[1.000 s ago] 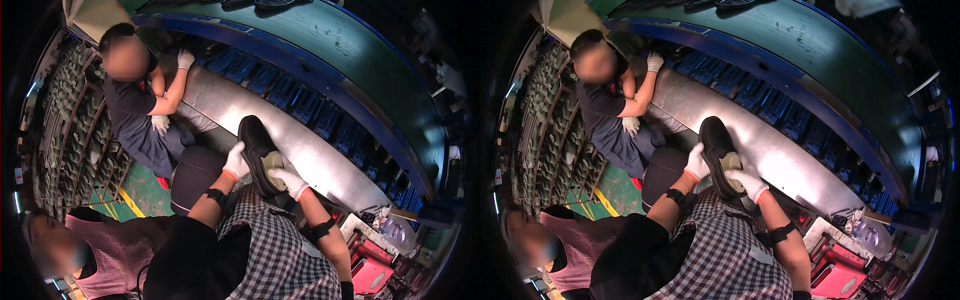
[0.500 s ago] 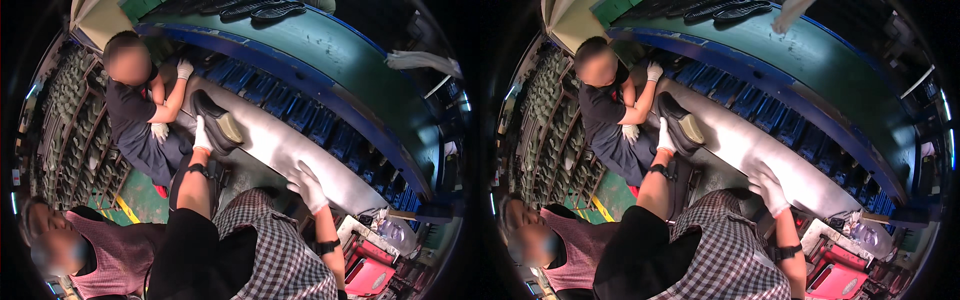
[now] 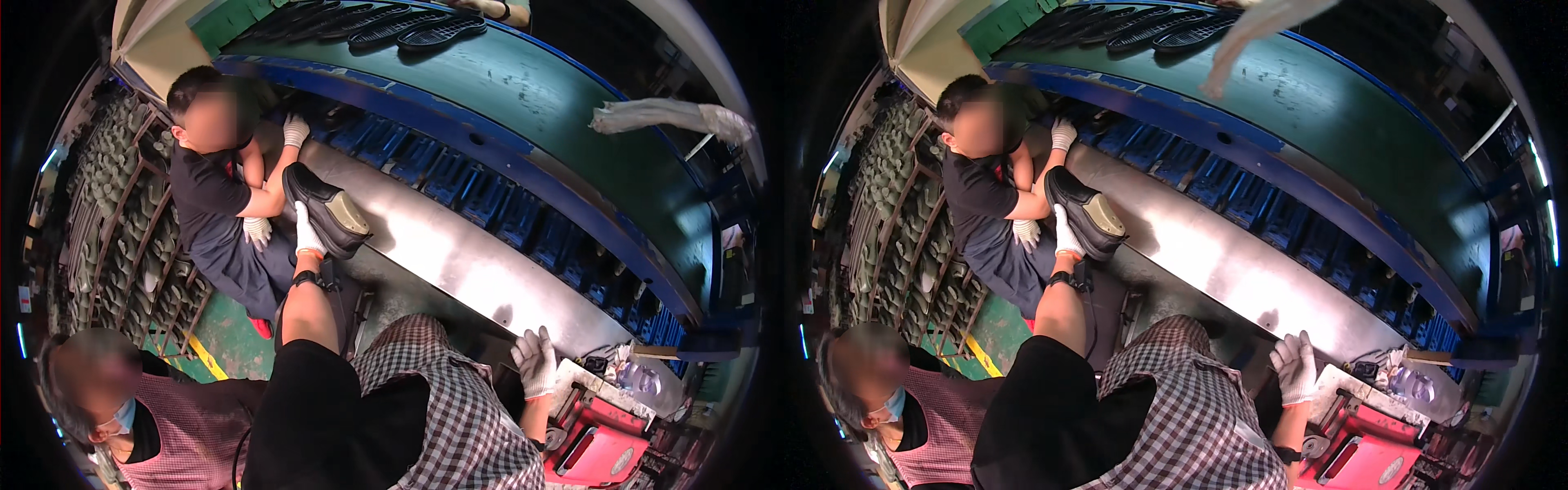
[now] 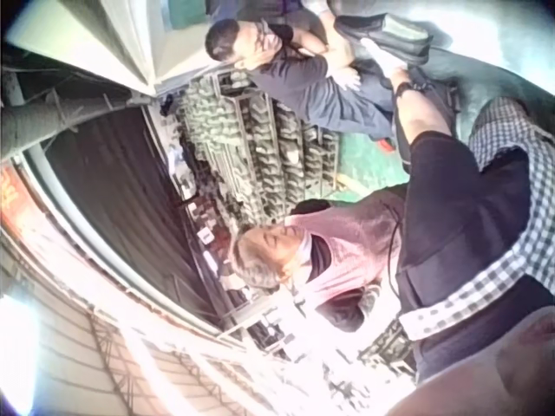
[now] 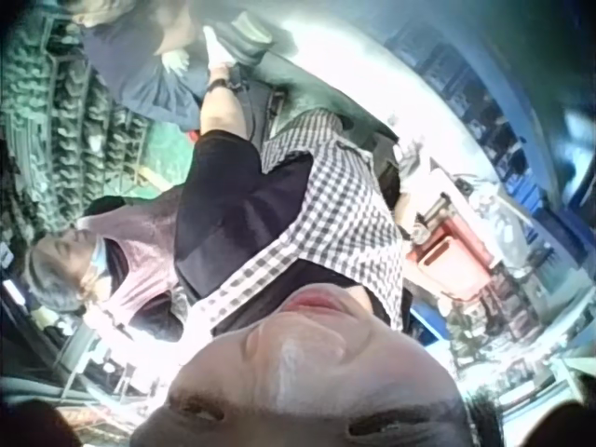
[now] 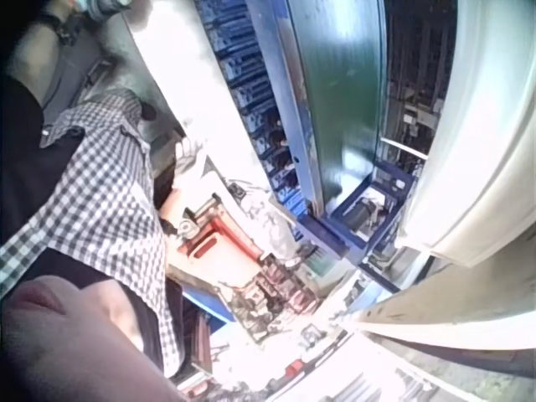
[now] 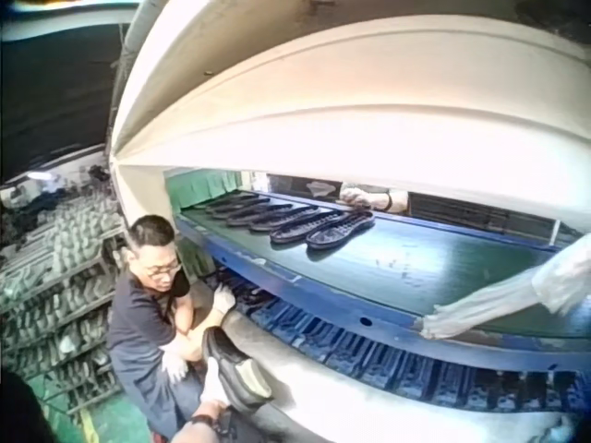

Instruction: Using a heat and pressure machine to attach soles to shoes in a manufacturing environment.

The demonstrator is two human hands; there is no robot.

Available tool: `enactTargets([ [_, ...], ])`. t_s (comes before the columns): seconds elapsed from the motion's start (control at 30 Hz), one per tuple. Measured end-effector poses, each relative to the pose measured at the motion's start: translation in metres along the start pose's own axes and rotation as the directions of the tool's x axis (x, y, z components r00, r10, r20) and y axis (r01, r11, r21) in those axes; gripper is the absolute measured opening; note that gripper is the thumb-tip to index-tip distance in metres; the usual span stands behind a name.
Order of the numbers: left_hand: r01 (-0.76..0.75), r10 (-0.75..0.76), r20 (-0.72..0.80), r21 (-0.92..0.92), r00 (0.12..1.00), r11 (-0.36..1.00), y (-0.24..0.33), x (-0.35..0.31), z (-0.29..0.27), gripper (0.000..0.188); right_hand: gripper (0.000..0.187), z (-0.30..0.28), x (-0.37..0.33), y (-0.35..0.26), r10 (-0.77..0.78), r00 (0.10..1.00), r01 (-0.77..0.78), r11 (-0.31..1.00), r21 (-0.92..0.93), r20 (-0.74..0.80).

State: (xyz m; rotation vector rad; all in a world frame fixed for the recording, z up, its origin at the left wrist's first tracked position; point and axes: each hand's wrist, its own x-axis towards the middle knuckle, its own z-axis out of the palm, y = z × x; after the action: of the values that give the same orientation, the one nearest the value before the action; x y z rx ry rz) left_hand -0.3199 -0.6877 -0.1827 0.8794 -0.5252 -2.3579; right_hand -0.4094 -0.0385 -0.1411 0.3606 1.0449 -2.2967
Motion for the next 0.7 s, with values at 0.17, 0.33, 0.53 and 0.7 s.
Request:
enactTargets([
  [0.17, 0.021, -0.020, 0.025, -0.040, 1.000, 0.999, -0.002, 0.003, 0.002, 0.079, 0.032, 0.028, -0.015, 0.011, 0.006, 0.992, -0.003, 1.000, 0.021, -0.125],
  [0.33, 0.018, -0.016, 0.051, -0.028, 0.999, 0.999, -0.002, 0.005, 0.003, 0.078, 0.027, 0.050, -0.022, 0.011, 0.008, 0.963, -0.002, 1.000, 0.020, -0.269],
  [0.53, 0.028, -0.030, 0.074, 0.016, 0.997, 0.999, -0.003, 0.006, 0.003, 0.085, 0.024, 0.026, -0.018, 0.017, 0.039, 0.963, -0.025, 0.998, 0.054, -0.267],
  [0.7, 0.023, -0.023, 0.084, 0.008, 0.996, 1.000, -0.006, 0.004, 0.001, 0.085, 0.054, -0.019, -0.012, 0.025, 0.072, 0.993, -0.064, 0.995, 0.080, -0.098],
])
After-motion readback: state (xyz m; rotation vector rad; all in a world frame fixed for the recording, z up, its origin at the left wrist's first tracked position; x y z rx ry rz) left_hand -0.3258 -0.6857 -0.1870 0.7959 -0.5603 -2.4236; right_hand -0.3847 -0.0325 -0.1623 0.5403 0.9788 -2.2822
